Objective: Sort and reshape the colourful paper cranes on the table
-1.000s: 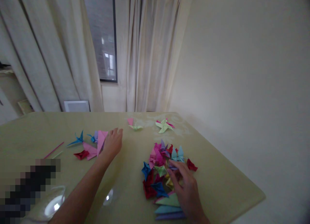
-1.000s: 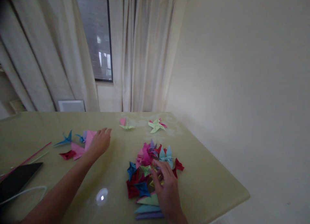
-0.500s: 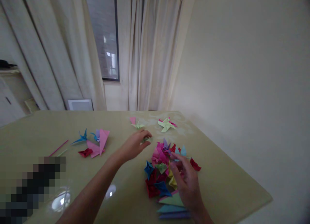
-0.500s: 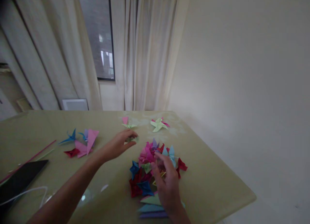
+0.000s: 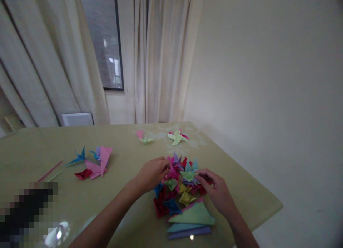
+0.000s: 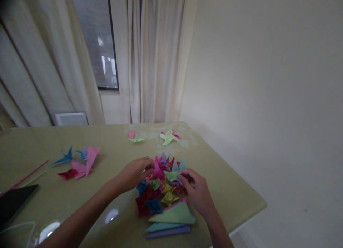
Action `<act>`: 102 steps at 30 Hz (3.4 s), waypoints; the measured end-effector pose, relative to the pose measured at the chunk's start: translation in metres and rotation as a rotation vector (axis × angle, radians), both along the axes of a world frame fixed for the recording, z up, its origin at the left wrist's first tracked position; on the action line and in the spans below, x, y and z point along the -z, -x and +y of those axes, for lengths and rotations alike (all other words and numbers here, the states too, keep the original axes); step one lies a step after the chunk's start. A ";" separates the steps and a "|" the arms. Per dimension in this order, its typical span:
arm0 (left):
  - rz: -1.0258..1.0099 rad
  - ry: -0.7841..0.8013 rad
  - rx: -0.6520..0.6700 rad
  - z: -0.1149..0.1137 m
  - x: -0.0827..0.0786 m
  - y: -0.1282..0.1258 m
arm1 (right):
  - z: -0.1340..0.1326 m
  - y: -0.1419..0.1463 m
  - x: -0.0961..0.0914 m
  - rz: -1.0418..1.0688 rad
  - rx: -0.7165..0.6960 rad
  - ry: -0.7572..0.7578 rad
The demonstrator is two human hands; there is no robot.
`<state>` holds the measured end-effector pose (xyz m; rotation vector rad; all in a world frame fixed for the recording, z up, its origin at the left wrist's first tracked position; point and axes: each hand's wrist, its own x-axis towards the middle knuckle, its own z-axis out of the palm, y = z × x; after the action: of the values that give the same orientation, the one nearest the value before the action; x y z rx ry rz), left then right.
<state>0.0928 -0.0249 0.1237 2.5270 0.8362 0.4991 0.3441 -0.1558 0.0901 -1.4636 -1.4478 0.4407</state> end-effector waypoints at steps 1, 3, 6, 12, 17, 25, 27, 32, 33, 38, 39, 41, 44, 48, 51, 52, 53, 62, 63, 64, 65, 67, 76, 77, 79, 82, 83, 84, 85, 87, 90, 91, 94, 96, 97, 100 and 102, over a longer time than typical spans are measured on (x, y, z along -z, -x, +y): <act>0.015 -0.006 -0.017 0.001 0.004 -0.001 | 0.000 -0.007 0.000 -0.054 -0.027 0.029; 0.011 -0.011 -0.048 0.000 0.014 -0.005 | 0.003 -0.019 -0.002 -0.160 -0.028 0.058; 0.014 -0.012 -0.082 -0.001 0.032 -0.010 | 0.013 -0.028 -0.006 -0.332 -0.014 0.108; -0.016 0.119 -0.068 0.013 0.048 -0.015 | 0.052 -0.023 -0.009 -0.684 -0.192 0.377; -0.041 0.116 -0.144 0.033 0.049 -0.030 | 0.092 -0.013 -0.002 -0.827 -0.147 0.413; -0.085 0.165 -0.136 0.054 0.057 -0.038 | 0.094 -0.048 0.014 -0.473 -0.053 0.098; -0.130 0.232 -0.100 0.057 0.053 -0.029 | 0.093 -0.064 0.016 -0.384 0.040 0.020; -0.215 0.254 -0.187 0.078 0.056 -0.018 | 0.108 -0.092 0.027 -0.112 0.150 0.027; -0.240 0.246 -0.210 0.084 0.061 -0.021 | 0.112 -0.093 0.030 -0.053 0.129 0.048; -0.360 0.368 -0.165 0.103 0.086 -0.052 | 0.119 -0.094 0.040 0.139 -0.016 0.116; -0.372 0.398 -0.124 0.104 0.089 -0.057 | 0.119 -0.095 0.040 0.161 -0.024 0.104; -0.373 0.447 -0.031 0.106 0.090 -0.064 | 0.119 -0.099 0.039 0.184 0.005 0.051; -0.358 0.433 -0.009 0.113 0.087 -0.060 | 0.119 -0.101 0.040 0.186 0.094 0.022; -0.314 0.021 -0.361 0.139 0.087 -0.033 | 0.119 -0.088 0.046 0.210 0.002 0.160; -0.113 -0.191 -0.651 0.156 0.095 -0.006 | 0.117 -0.076 0.050 0.153 -0.080 0.205; -0.039 -0.196 -0.700 0.159 0.098 0.002 | 0.117 -0.074 0.050 0.138 -0.089 0.201; 0.024 -0.186 -0.718 0.161 0.101 0.008 | 0.117 -0.073 0.050 0.132 -0.091 0.192; -0.128 -0.035 -0.547 0.172 0.097 0.019 | 0.115 -0.075 0.043 0.137 0.047 0.060; -0.171 0.009 -0.540 0.173 0.092 0.017 | 0.114 -0.074 0.041 0.143 0.054 0.039; -0.223 0.051 -0.524 0.172 0.087 0.015 | 0.113 -0.073 0.040 0.144 0.059 0.020; -0.290 0.091 -0.493 0.170 0.079 0.012 | 0.112 -0.072 0.037 0.142 0.061 0.005; -0.452 0.196 -0.388 0.160 0.062 0.000 | 0.108 -0.069 0.033 0.138 0.047 -0.016; -0.481 0.320 0.072 0.047 0.000 -0.079 | 0.090 -0.036 0.013 0.219 -0.284 -0.048; -0.469 0.333 0.101 0.039 -0.002 -0.083 | 0.089 -0.034 0.013 0.229 -0.294 -0.053; -0.462 0.354 0.132 0.030 -0.005 -0.086 | 0.089 -0.034 0.012 0.243 -0.292 -0.068; -0.460 0.285 0.038 0.034 -0.008 -0.073 | 0.091 -0.040 0.013 0.248 -0.255 -0.092; -0.454 0.237 -0.027 0.039 -0.007 -0.064 | 0.092 -0.043 0.014 0.248 -0.248 -0.086; -0.442 0.178 -0.106 0.045 -0.004 -0.052 | 0.093 -0.045 0.015 0.253 -0.246 -0.075; -0.423 0.110 -0.193 0.050 0.000 -0.037 | 0.093 -0.047 0.016 0.261 -0.250 -0.062; -0.371 -0.080 -0.410 0.058 0.015 0.000 | 0.094 -0.048 0.017 0.276 -0.250 -0.041; -0.138 -0.386 -0.786 0.058 0.049 0.060 | 0.095 -0.046 0.019 0.235 -0.237 -0.022; -0.055 -0.431 -0.879 0.055 0.062 0.077 | 0.096 -0.045 0.020 0.200 -0.234 -0.014; 0.100 -0.447 -1.028 0.048 0.092 0.112 | 0.097 -0.042 0.024 0.097 -0.225 -0.015; 0.177 -0.366 -1.075 0.047 0.103 0.121 | 0.098 -0.040 0.028 0.060 -0.226 -0.020; 0.207 -0.324 -1.075 0.049 0.107 0.122 | 0.098 -0.039 0.030 0.046 -0.236 -0.014; 0.239 -0.265 -0.998 0.057 0.112 0.124 | 0.098 -0.036 0.032 0.020 -0.278 0.027; 0.215 -0.272 -0.931 0.062 0.114 0.126 | 0.098 -0.034 0.031 0.013 -0.305 0.032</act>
<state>-0.0333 0.0374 0.0099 2.3012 2.1652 0.6445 0.3784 -0.0581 0.0593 -1.2643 -1.6667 0.6613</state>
